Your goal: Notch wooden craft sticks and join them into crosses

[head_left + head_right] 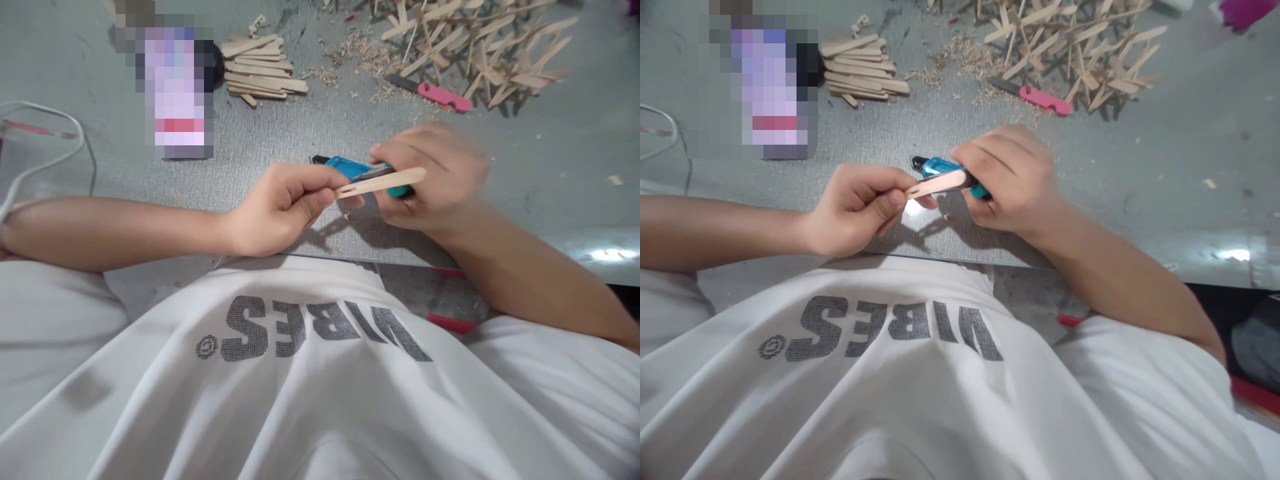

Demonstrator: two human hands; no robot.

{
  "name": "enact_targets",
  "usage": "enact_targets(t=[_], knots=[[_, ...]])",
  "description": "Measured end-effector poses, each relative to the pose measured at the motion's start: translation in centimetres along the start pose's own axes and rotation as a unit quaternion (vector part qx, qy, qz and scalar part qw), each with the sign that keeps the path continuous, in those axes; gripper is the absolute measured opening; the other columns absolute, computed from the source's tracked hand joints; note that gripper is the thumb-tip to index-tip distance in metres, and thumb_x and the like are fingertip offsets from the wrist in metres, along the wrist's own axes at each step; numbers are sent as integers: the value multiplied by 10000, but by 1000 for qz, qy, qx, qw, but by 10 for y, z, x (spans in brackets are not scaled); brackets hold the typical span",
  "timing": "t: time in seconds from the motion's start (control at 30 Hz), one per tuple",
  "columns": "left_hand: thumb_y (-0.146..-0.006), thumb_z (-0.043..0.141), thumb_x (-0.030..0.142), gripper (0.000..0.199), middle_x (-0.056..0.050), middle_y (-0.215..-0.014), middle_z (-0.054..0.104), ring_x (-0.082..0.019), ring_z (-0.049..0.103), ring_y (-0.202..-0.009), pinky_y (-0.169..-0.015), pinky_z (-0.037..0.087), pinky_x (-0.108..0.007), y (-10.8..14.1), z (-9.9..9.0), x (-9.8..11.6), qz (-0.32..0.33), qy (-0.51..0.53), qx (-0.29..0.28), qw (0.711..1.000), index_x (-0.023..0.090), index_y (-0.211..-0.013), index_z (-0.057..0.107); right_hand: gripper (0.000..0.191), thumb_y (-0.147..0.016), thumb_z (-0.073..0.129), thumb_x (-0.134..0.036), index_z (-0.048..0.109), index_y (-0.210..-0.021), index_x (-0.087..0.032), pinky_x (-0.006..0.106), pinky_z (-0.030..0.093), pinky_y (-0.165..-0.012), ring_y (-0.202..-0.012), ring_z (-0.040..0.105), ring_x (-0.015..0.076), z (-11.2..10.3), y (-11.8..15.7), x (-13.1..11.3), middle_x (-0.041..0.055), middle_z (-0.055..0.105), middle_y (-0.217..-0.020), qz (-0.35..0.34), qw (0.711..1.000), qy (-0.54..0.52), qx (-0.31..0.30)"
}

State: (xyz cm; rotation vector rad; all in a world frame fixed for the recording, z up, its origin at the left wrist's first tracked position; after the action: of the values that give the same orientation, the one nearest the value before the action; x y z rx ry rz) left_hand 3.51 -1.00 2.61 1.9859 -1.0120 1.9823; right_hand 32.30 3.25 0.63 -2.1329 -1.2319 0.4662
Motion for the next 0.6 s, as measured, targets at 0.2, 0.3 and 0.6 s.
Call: enact_targets(t=[0.2,0.3,0.6], knots=[[-1216,688,944,746,-86,-949,863,-283,910,-1124,-851,733,-361,0,1,5,-18,17,-11,1000,242,-1042,872,500,-1341,550,-557,730,-1736,-309,532,729,-1078,-1202,911,309,0,6,5,73,932,-1367,-6,1000,-4,-16],[-1224,668,944,754,-86,-976,878,-275,916,-1133,-843,736,-340,-1,0,7,-18,8,-18,1000,239,-1051,870,640,-1366,419,-695,746,-1754,-304,570,727,-1177,-1318,898,324,1,14,10,80,923,-1462,29,997,9,-76],[-1314,663,648,549,-78,-944,875,-220,846,-945,-840,671,-324,4,-4,2,12,-39,-44,998,188,-1142,909,804,-1371,460,-758,523,-2003,-266,598,680,-1222,-1358,864,338,4,21,2,108,902,-1497,-22,999,20,-14]])
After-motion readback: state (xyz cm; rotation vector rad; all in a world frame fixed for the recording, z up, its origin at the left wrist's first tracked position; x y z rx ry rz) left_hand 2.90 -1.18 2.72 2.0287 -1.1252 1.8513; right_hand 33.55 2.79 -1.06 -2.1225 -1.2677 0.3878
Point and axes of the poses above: each hand's wrist, its own y-axis away from the middle knuckle, its own z-axis out of the palm, x = y × z, the point moved 2 cm from there along -y, towards the middle knuckle
